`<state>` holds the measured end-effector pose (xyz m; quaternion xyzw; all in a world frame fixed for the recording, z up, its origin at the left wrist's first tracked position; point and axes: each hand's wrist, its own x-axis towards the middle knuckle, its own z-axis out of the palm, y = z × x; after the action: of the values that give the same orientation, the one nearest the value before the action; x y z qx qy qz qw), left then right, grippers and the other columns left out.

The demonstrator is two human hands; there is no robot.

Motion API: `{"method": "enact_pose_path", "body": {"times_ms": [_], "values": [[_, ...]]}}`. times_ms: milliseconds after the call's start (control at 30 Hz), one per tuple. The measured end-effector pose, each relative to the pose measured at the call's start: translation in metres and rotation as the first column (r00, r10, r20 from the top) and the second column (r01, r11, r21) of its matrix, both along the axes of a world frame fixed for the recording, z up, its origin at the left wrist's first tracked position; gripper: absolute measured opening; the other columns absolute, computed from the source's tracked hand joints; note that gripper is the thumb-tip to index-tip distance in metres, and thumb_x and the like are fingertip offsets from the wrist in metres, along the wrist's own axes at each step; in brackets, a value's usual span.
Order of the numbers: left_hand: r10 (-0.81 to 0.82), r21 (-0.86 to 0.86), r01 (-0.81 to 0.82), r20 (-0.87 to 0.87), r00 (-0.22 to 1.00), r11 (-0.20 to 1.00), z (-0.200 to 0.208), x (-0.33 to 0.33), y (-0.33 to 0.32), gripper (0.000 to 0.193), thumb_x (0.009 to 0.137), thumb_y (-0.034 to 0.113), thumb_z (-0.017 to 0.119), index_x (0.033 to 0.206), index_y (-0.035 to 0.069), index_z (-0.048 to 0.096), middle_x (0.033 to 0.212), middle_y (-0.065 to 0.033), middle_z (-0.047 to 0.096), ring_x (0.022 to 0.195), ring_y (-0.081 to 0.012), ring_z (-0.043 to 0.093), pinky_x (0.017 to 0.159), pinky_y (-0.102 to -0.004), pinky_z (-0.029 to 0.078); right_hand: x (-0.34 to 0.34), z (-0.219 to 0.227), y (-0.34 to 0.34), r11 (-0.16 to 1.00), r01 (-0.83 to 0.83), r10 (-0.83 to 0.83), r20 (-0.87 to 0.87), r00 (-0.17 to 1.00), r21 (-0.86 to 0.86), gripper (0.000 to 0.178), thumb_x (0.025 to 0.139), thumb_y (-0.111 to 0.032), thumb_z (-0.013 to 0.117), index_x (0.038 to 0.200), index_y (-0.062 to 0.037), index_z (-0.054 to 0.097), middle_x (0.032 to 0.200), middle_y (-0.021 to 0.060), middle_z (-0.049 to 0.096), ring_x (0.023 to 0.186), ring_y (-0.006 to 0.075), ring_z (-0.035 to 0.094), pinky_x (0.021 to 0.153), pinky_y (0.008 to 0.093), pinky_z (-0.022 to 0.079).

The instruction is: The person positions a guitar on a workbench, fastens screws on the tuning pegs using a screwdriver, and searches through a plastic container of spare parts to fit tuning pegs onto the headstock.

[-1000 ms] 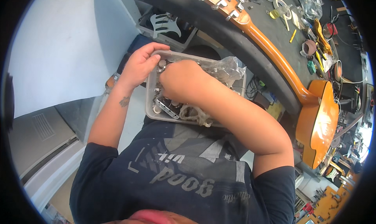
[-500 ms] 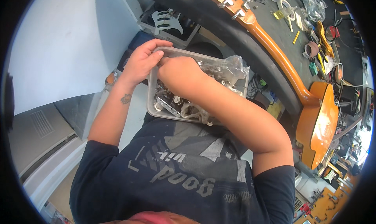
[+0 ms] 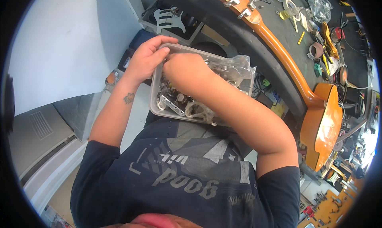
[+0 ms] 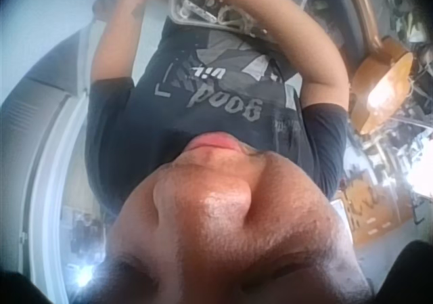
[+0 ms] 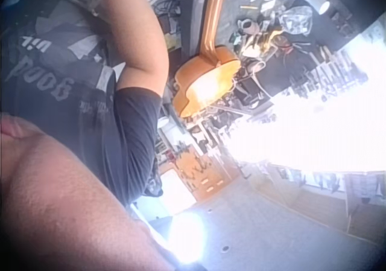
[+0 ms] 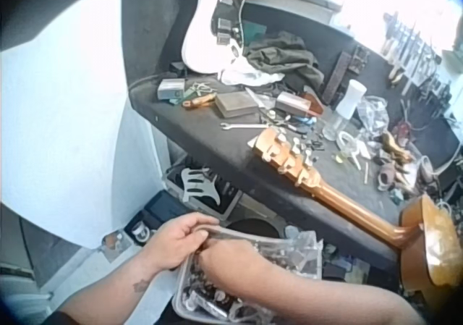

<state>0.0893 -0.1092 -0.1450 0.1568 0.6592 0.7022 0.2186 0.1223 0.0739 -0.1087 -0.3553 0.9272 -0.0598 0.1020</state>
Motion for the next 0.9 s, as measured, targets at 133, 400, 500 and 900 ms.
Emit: {"method": "enact_pose_path", "body": {"times_ms": [133, 400, 500, 900], "values": [[-0.055, 0.083, 0.049, 0.073, 0.996, 0.995, -0.003, -0.003, 0.003, 0.033, 0.108, 0.014, 0.054, 0.137, 0.000, 0.061, 0.121, -0.0057, 0.070, 0.109, -0.0117, 0.066, 0.097, -0.0297, 0.052, 0.001, 0.004, 0.007, 1.000, 0.013, -0.013, 0.039, 0.999, -0.001, 0.012, 0.074, -0.004, 0.075, 0.087, -0.0025, 0.074, 0.095, 0.0127, 0.074, 0.082, 0.0312, 0.076, 0.070, 0.0420, 0.062], [-0.022, 0.027, 0.022, -0.010, 1.000, 0.999, -0.006, -0.007, 0.003, 0.033, 0.107, 0.013, 0.054, 0.136, 0.000, 0.062, 0.122, -0.0053, 0.070, 0.111, -0.0120, 0.065, 0.099, -0.0304, 0.052, -0.003, 0.008, -0.001, 0.995, 0.061, -0.066, 0.066, 0.996, 0.073, 0.010, 0.080, -0.002, 0.067, 0.086, 0.0019, 0.073, 0.101, 0.0166, 0.072, 0.088, 0.0341, 0.075, 0.075, 0.0436, 0.062], [-0.036, 0.086, 0.029, 0.078, 0.996, 0.996, -0.006, -0.004, 0.006, 0.032, 0.107, 0.013, 0.054, 0.135, 0.000, 0.062, 0.121, -0.0050, 0.070, 0.110, -0.0112, 0.065, 0.096, -0.0296, 0.052, -0.004, 0.001, -0.001, 0.991, 0.071, -0.080, 0.080, 0.994, 0.112, 0.010, 0.080, -0.003, 0.067, 0.086, 0.0007, 0.074, 0.100, 0.0151, 0.073, 0.087, 0.0339, 0.075, 0.075, 0.0436, 0.062], [-0.035, 0.008, 0.035, 0.006, 0.999, 0.999, -0.002, -0.003, 0.005, 0.031, 0.107, 0.012, 0.052, 0.134, 0.002, 0.063, 0.113, -0.0028, 0.070, 0.099, -0.0079, 0.065, 0.088, -0.0271, 0.054, 0.003, 0.008, 0.003, 0.999, 0.038, -0.036, 0.085, 0.996, -0.023, 0.015, 0.081, -0.011, 0.071, 0.090, -0.0171, 0.081, 0.104, 0.0047, 0.074, 0.088, 0.0281, 0.074, 0.075, 0.0434, 0.060]]}}
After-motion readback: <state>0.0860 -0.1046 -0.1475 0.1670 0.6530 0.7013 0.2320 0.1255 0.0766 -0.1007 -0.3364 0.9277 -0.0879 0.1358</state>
